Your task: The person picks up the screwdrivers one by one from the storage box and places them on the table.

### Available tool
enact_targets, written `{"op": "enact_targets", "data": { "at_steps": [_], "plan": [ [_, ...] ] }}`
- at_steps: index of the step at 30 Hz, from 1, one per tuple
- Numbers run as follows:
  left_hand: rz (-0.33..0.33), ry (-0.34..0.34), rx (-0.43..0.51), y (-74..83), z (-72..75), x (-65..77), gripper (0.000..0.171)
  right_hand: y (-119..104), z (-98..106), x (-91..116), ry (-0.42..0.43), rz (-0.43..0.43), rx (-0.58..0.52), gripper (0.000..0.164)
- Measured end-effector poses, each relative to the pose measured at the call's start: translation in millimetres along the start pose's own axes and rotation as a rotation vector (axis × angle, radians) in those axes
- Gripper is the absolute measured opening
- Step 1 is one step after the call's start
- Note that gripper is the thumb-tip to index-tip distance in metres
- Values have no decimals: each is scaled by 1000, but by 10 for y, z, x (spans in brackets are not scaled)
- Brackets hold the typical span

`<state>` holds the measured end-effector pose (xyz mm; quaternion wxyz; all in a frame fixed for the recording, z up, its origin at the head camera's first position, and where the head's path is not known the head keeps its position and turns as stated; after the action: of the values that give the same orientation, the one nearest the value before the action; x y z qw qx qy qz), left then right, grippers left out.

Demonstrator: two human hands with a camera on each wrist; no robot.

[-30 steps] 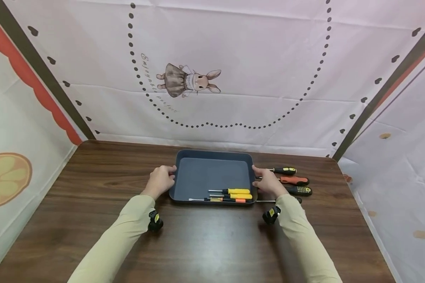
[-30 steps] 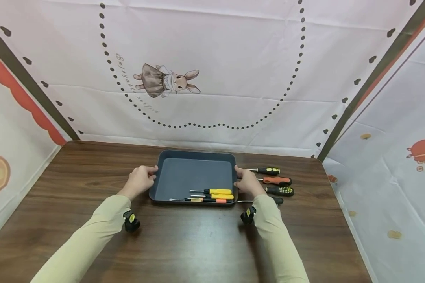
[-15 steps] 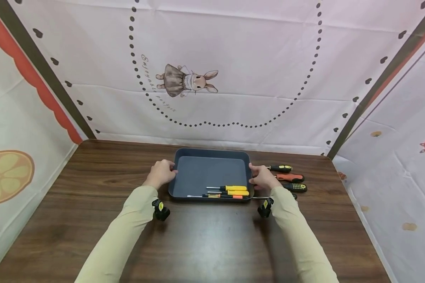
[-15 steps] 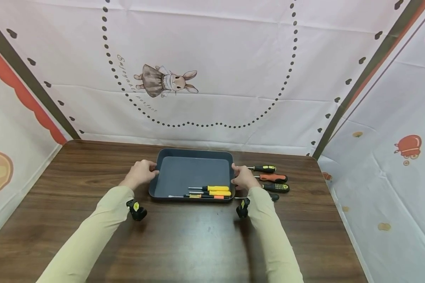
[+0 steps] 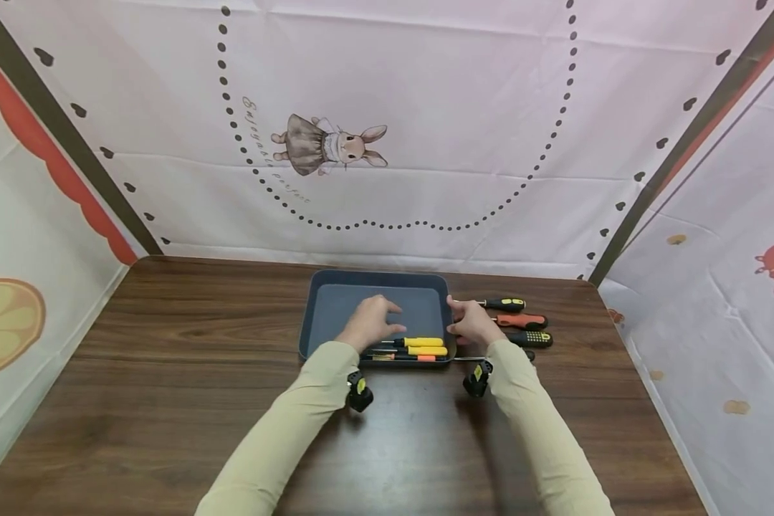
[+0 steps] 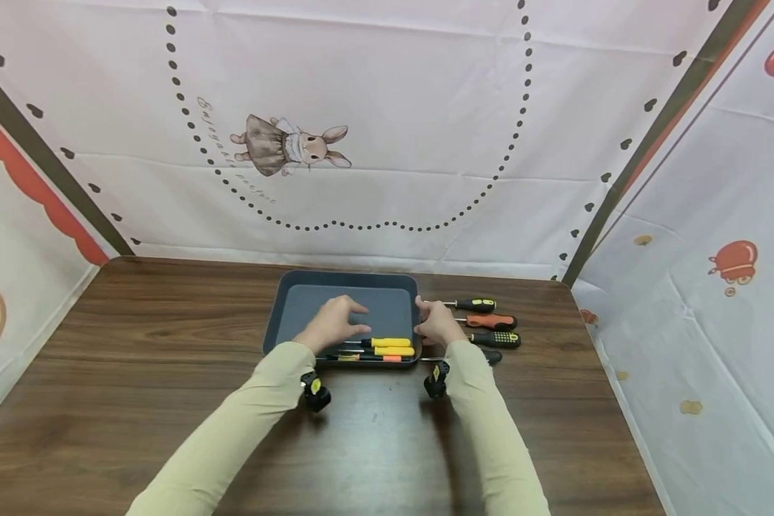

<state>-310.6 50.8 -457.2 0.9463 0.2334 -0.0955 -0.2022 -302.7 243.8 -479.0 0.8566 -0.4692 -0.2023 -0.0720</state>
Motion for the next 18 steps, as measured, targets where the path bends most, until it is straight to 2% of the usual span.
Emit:
{"op": "enact_targets", "data": {
  "at_steps": [4,8,10,11,17,18],
  "plan": [
    [-17,-42,1,119,-187,-71,30,9,-3,-21,-2,-8,-19,70],
    [7,-123,5,151,-328,-129,26,21,-6,-41,-8,-13,-25,70],
    [24,-153,18,151,-374,-153,24,18,-7,-45,-11,-12,-16,70],
    [10,-151,19,142,-399,-173,24,17,-8,-46,-10,-13,-12,70],
    [30,-183,53,177,-477,-202,20,9,-3,-51,9,-25,-9,69],
    [56,-197,63,192,-476,-187,19,11,-4,-54,11,-26,-10,69]
  ]
}}
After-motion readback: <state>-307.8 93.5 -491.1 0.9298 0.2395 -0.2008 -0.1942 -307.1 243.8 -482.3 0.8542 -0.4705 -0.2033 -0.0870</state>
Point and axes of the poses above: each hand's wrist, its own x-axis away from the middle knuckle, its own z-axis out of the back of the hand, y = z × x, the point moved 5 cm from there along -x, towards the middle knuckle, and after that the axes turned 5 degrees about -x, right-handed, at the moved point
